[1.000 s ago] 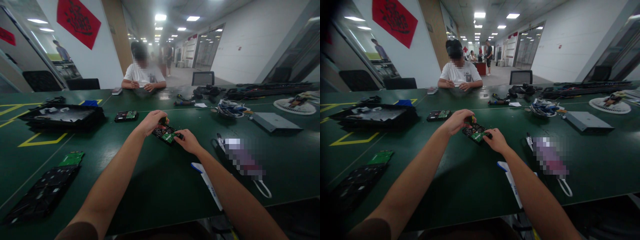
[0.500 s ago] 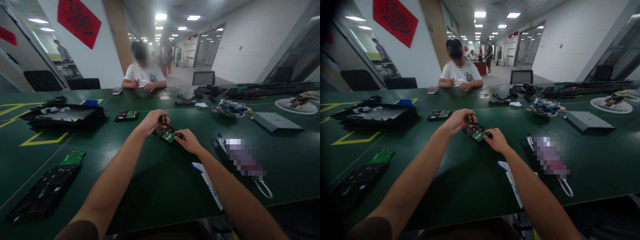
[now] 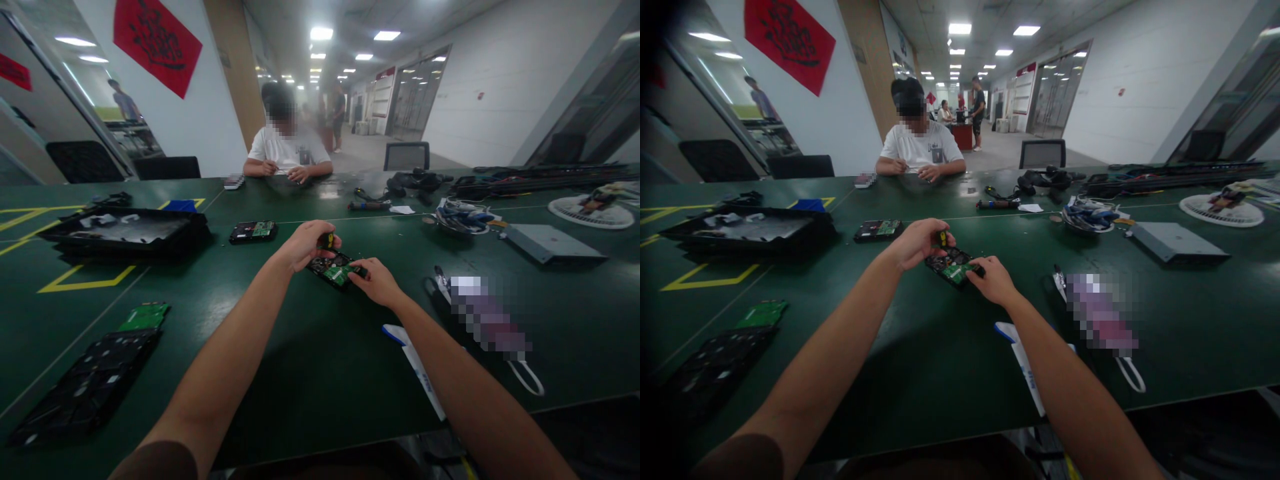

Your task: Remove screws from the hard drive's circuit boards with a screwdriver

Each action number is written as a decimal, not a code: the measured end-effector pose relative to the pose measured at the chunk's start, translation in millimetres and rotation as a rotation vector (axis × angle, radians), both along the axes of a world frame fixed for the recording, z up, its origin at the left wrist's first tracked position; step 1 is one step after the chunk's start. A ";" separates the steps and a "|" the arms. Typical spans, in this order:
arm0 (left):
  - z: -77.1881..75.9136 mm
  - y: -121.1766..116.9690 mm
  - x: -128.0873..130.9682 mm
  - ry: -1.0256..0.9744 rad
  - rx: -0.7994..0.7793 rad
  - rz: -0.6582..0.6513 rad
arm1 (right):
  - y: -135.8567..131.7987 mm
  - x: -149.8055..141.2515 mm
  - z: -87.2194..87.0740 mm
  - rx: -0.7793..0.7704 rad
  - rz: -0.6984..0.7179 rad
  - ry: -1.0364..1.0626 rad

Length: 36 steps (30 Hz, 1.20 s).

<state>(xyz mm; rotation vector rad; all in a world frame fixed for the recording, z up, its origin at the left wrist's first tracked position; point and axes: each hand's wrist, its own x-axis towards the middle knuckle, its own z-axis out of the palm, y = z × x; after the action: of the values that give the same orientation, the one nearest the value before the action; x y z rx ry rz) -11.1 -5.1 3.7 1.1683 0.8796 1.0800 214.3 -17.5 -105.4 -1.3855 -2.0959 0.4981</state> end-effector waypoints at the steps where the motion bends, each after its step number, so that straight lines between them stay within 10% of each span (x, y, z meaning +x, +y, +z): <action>1: -0.5 0.7 0.7 -0.015 -0.007 0.015 | -0.2 0.0 -0.1 0.000 -0.003 0.001; 36: 2.7 -2.4 -0.2 0.184 0.168 0.092 | -2.1 -0.6 4.5 -0.042 -0.018 -0.005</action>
<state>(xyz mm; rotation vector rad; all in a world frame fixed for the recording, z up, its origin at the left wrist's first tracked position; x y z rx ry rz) -11.3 -7.6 6.4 1.3955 1.0082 1.1509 213.8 -19.6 -100.9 -1.4295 -2.0868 0.5350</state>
